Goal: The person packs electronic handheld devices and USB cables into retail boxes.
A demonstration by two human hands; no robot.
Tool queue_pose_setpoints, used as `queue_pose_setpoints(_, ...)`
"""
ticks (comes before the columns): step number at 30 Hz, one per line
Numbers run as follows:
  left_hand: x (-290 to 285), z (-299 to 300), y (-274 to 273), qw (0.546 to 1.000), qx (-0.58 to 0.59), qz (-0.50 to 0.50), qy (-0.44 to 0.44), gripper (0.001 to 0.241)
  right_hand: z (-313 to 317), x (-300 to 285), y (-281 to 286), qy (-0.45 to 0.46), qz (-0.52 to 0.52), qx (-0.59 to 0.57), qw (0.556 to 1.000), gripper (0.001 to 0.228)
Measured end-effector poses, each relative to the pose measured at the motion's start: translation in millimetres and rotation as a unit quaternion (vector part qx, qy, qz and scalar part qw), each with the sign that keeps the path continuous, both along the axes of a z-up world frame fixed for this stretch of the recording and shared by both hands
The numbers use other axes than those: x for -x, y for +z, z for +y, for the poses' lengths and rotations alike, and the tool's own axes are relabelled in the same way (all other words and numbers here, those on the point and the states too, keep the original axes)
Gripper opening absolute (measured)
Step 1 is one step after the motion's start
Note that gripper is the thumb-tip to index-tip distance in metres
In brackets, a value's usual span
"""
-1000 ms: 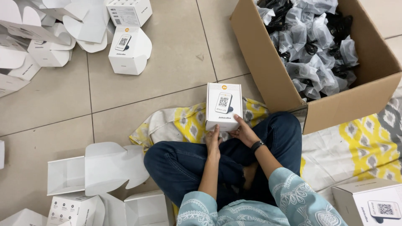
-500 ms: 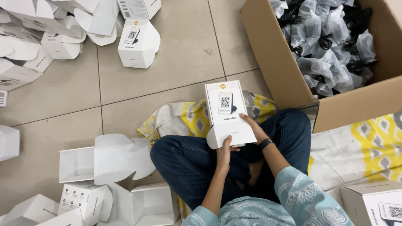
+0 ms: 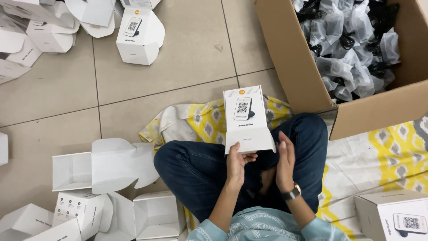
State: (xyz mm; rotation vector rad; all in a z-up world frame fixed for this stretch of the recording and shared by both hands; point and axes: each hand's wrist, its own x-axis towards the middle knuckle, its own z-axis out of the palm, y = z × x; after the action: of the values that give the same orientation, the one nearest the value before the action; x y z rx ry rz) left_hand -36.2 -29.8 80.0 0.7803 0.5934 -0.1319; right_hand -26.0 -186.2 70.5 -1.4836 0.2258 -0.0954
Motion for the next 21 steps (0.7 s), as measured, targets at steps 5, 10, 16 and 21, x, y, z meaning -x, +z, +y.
queue_pose_setpoints(5,-9,1,7,0.998,0.033,-0.025,-0.057,0.055,-15,56,-25,-0.015,-0.056,0.132,0.990,0.019)
queue_pose_setpoints(10,-7,-7,20,0.995,-0.009,-0.034,-0.095,0.052,-2,-3,-15,0.259,-0.203,0.382,0.864,0.031)
queue_pose_setpoints(16,22,-21,21,0.994,-0.079,-0.022,-0.066,0.049,1,-29,-232,0.359,-0.129,0.294,0.876,0.038)
queue_pose_setpoints(21,36,-33,-3,0.995,-0.093,0.022,-0.035,0.057,27,-19,-304,0.543,0.015,-0.761,0.354,0.054)
